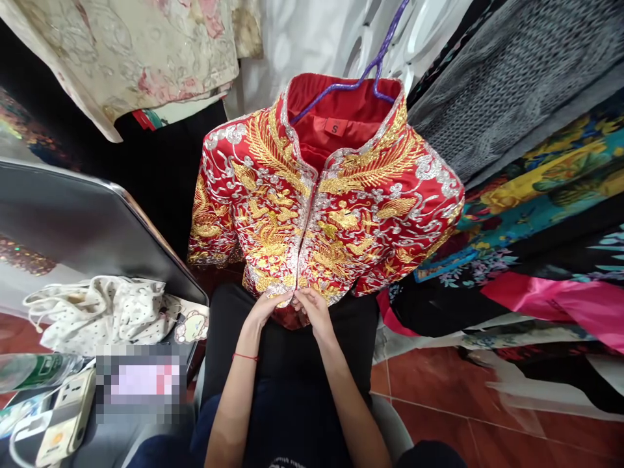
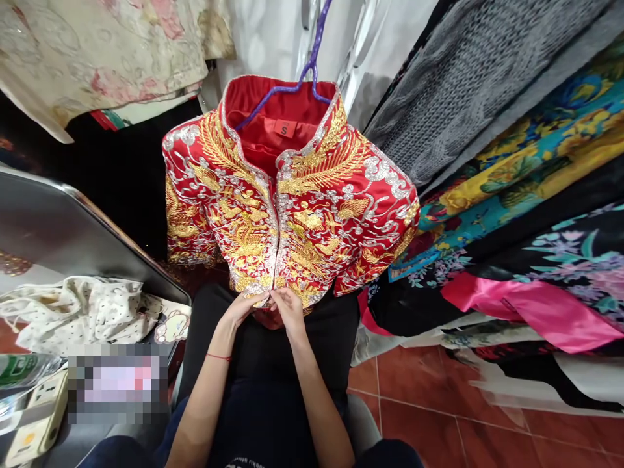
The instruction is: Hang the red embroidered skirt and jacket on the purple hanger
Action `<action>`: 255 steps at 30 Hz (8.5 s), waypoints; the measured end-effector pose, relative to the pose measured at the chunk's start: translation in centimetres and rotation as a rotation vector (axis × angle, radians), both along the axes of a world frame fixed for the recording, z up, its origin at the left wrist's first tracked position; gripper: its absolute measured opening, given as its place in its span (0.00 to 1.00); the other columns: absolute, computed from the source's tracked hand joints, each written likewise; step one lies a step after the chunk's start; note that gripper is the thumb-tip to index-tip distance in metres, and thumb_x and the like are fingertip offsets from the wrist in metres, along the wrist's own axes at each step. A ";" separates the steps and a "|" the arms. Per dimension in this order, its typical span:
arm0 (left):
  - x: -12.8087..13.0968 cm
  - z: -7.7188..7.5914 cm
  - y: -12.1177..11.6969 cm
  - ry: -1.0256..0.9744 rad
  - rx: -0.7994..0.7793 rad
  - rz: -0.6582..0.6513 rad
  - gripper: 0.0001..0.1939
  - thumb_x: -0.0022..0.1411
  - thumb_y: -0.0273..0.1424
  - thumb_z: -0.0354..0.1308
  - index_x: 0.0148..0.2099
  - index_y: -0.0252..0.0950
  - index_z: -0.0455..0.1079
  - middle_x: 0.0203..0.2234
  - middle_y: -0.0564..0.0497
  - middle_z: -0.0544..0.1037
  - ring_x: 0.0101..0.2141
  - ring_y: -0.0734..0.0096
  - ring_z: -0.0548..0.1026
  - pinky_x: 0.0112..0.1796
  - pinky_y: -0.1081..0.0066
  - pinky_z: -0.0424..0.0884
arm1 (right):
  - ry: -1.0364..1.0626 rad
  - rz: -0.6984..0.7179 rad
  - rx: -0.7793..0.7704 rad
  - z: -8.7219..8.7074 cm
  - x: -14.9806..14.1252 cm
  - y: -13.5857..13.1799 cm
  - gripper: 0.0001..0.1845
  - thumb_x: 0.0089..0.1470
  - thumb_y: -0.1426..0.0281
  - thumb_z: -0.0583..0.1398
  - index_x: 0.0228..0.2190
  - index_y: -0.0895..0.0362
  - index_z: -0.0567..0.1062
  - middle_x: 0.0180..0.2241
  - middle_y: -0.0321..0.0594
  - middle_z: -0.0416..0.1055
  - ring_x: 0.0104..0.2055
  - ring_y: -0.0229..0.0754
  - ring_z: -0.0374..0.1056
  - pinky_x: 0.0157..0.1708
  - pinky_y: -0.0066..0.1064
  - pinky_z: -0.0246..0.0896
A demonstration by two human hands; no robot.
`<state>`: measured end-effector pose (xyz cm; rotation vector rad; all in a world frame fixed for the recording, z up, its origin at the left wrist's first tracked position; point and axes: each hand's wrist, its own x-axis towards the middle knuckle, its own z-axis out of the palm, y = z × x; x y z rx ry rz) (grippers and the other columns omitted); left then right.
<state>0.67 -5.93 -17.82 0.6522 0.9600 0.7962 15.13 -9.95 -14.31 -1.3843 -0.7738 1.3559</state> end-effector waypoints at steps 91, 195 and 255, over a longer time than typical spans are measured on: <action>2.5 12.4 3.5 1.163 1.151 0.110 0.05 0.65 0.31 0.51 0.38 0.37 0.67 0.28 0.46 0.74 0.31 0.60 0.73 0.38 0.66 0.64 | 0.112 -0.056 0.302 10.9 -0.7 4.4 0.15 0.43 0.60 0.67 0.28 0.58 0.76 0.21 0.31 0.70 0.13 0.28 0.58 0.15 0.24 0.49; -2.8 26.0 11.5 1.460 1.492 0.742 0.18 0.72 0.41 0.48 0.30 0.39 0.65 0.25 0.49 0.73 0.30 0.63 0.66 0.36 0.63 0.57 | -0.978 -0.550 0.607 18.5 -1.7 9.5 0.20 0.64 0.53 0.52 0.28 0.53 0.66 0.19 0.33 0.65 0.20 0.38 0.61 0.23 0.29 0.50; 4.0 6.1 1.9 0.950 0.766 0.250 0.13 0.68 0.42 0.51 0.35 0.39 0.64 0.27 0.53 0.74 0.29 0.70 0.73 0.34 0.72 0.64 | -0.143 -0.013 -0.019 -1.7 0.7 5.3 0.19 0.45 0.53 0.61 0.18 0.53 0.64 0.09 0.26 0.58 0.09 0.31 0.51 0.12 0.24 0.44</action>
